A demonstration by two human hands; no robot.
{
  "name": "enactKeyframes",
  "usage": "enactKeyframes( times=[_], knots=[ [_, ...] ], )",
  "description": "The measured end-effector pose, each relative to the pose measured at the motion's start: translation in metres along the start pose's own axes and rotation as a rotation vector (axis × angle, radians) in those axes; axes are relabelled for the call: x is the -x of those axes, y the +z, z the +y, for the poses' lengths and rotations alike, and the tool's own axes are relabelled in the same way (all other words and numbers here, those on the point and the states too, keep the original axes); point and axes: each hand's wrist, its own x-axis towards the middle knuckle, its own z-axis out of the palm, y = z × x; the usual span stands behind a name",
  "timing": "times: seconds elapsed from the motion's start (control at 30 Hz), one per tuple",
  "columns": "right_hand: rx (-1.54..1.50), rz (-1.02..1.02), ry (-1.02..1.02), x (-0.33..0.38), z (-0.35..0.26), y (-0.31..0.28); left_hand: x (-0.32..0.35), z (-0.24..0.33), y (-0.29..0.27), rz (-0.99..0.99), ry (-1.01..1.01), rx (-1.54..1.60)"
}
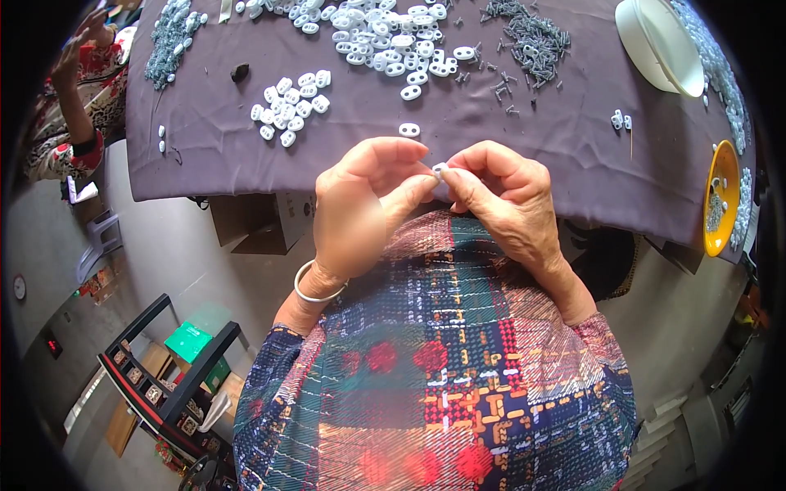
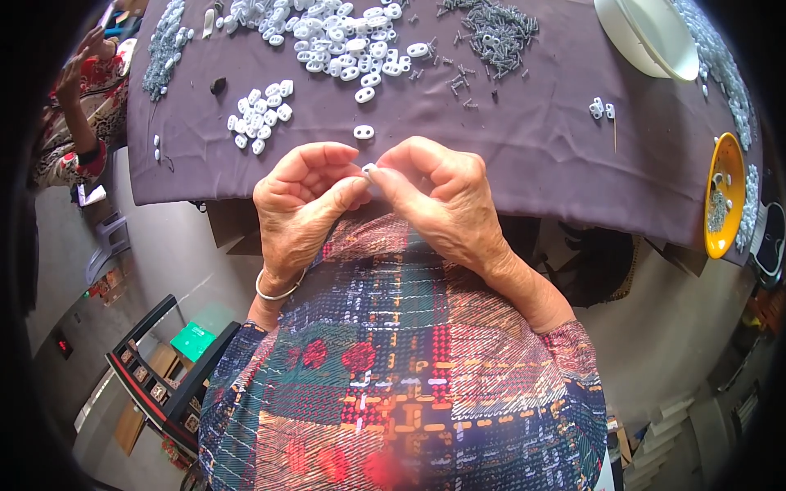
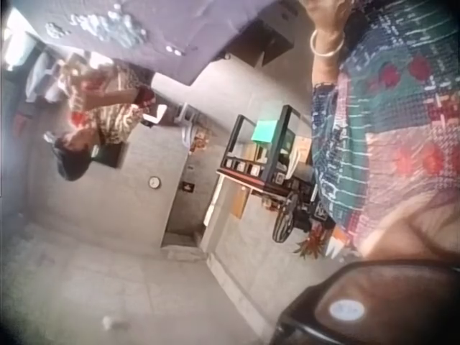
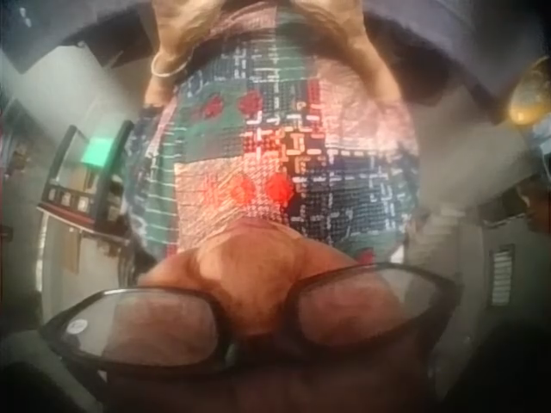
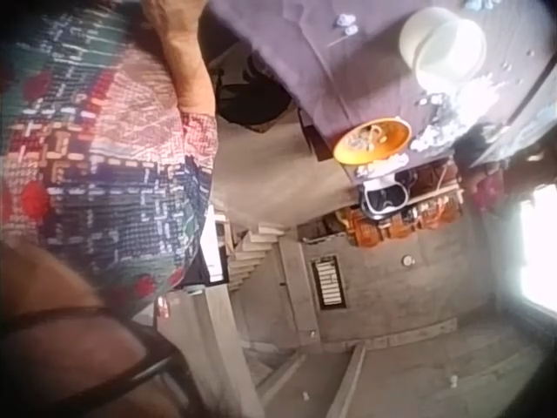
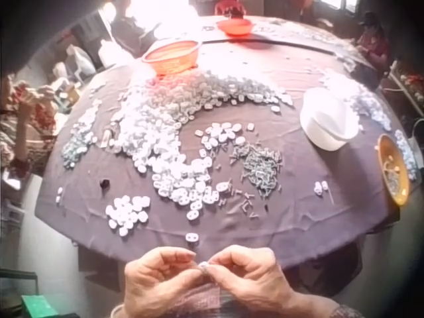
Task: The person gathers plastic pieces and springs on the table, then assembles plastic cord locks by inserting springs into the plastic parts by hand.
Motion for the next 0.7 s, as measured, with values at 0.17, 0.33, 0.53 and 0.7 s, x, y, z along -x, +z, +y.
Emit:
enactKeyframes(
  times=[0.17,0.33,0.53,0.7],
  knots=[
    [0.125,-0.052,-0.016,-0.0017,0.0004,-0.005,0.0021,-0.0033,-0.0011,-0.016,0.094,-0.152],
    [-0.107,-0.063,0.206,-0.0059,-0.0043,-0.0047,-0.0001,-0.0036,-0.0031,-0.037,0.075,-0.107],
    [-0.11,-0.094,0.239,-0.0082,-0.0035,-0.0065,-0.0005,0.0022,-0.0016,-0.027,-0.053,0.019],
    [-0.052,-0.066,0.187,-0.0073,0.0015,-0.0046,-0.001,0.002,-0.0011,-0.011,-0.064,0.007]
  ],
)
